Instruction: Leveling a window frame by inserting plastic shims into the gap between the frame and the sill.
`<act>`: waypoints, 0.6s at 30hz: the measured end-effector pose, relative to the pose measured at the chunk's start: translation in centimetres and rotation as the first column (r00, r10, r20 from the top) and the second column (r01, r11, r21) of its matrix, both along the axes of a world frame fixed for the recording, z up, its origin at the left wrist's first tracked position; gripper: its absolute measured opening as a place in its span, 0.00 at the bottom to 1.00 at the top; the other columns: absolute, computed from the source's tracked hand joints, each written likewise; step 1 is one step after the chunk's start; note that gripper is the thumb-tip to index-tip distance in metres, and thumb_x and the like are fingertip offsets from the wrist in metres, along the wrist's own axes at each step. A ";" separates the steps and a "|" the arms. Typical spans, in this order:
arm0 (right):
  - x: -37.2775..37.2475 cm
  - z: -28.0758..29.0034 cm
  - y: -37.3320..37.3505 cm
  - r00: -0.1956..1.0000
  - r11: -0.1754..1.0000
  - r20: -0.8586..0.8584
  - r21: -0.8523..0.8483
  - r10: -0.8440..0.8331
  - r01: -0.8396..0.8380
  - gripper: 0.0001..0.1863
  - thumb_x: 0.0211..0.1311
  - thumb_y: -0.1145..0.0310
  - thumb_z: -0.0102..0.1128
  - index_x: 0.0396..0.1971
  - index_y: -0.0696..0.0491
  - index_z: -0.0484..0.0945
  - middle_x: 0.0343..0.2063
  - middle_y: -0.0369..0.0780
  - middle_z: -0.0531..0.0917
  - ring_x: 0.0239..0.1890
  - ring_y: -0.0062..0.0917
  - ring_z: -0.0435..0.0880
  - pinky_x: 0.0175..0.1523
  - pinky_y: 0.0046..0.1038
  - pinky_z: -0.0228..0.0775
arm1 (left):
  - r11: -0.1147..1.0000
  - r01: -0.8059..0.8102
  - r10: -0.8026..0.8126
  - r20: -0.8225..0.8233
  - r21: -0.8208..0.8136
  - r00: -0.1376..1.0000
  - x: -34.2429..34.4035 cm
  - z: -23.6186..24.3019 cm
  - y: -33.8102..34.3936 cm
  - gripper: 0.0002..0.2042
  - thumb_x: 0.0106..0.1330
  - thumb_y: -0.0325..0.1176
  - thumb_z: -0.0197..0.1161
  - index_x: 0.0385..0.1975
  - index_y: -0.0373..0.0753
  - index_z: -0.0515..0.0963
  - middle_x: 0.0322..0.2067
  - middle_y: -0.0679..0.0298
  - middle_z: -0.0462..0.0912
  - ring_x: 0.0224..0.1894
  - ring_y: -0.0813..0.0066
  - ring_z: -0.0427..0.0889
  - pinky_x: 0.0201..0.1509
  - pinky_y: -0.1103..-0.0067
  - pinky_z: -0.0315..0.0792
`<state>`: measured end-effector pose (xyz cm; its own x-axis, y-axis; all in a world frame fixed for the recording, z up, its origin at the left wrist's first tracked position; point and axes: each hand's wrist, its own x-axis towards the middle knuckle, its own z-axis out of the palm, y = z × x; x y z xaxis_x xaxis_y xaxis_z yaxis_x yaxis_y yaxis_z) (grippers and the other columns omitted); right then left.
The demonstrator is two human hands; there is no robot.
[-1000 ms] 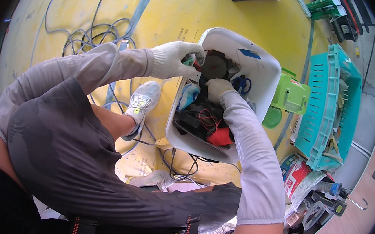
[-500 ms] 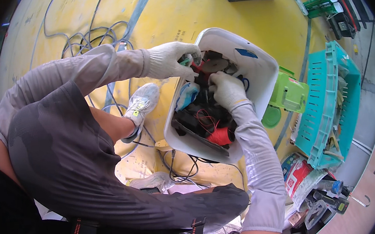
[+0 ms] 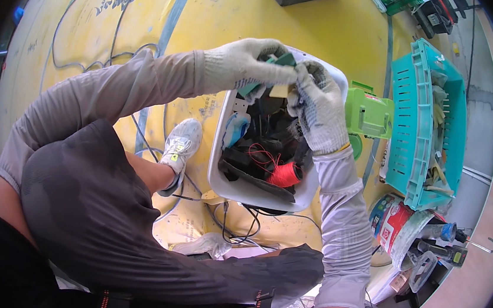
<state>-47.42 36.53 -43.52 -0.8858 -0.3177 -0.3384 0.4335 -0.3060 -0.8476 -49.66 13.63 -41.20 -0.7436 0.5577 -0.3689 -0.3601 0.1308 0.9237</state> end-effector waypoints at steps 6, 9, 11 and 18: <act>-0.2 1.5 -0.8 0.984 0.976 -0.042 0.127 -0.173 0.177 0.16 0.76 0.60 0.69 0.53 0.55 0.86 0.29 0.34 0.86 0.19 0.13 0.78 0.21 0.19 0.70 | 0.972 -0.109 0.074 0.171 0.207 0.983 -0.1 -0.2 1.6 0.28 0.70 0.48 0.75 0.60 0.35 0.77 0.36 0.64 0.84 0.31 0.78 0.86 0.32 0.79 0.83; -0.2 2.5 -1.7 0.986 0.952 -0.073 0.256 -0.151 0.165 0.19 0.79 0.55 0.65 0.53 0.56 0.86 0.29 0.36 0.88 0.21 0.14 0.81 0.22 0.20 0.71 | 0.962 -0.199 0.149 0.252 0.188 0.956 -0.2 -1.6 1.5 0.27 0.70 0.45 0.74 0.62 0.35 0.77 0.40 0.62 0.86 0.33 0.76 0.87 0.33 0.78 0.85; -0.7 2.1 -1.8 0.988 0.926 -0.083 0.347 -0.130 0.151 0.21 0.81 0.52 0.62 0.52 0.58 0.85 0.29 0.37 0.88 0.22 0.15 0.82 0.23 0.21 0.72 | 0.961 -0.236 0.193 0.268 0.140 0.944 -0.1 -2.2 1.0 0.27 0.71 0.44 0.74 0.62 0.35 0.76 0.42 0.61 0.87 0.34 0.75 0.88 0.34 0.77 0.87; -3.8 -13.8 1.1 0.590 -0.269 0.332 0.943 0.736 -0.196 0.16 0.66 0.64 0.59 0.43 0.55 0.92 0.48 0.53 0.90 0.54 0.49 0.89 0.60 0.44 0.82 | 0.946 -0.314 0.268 0.345 0.082 0.899 0.0 -4.5 -0.3 0.25 0.71 0.40 0.72 0.63 0.35 0.76 0.44 0.56 0.88 0.35 0.67 0.92 0.33 0.72 0.89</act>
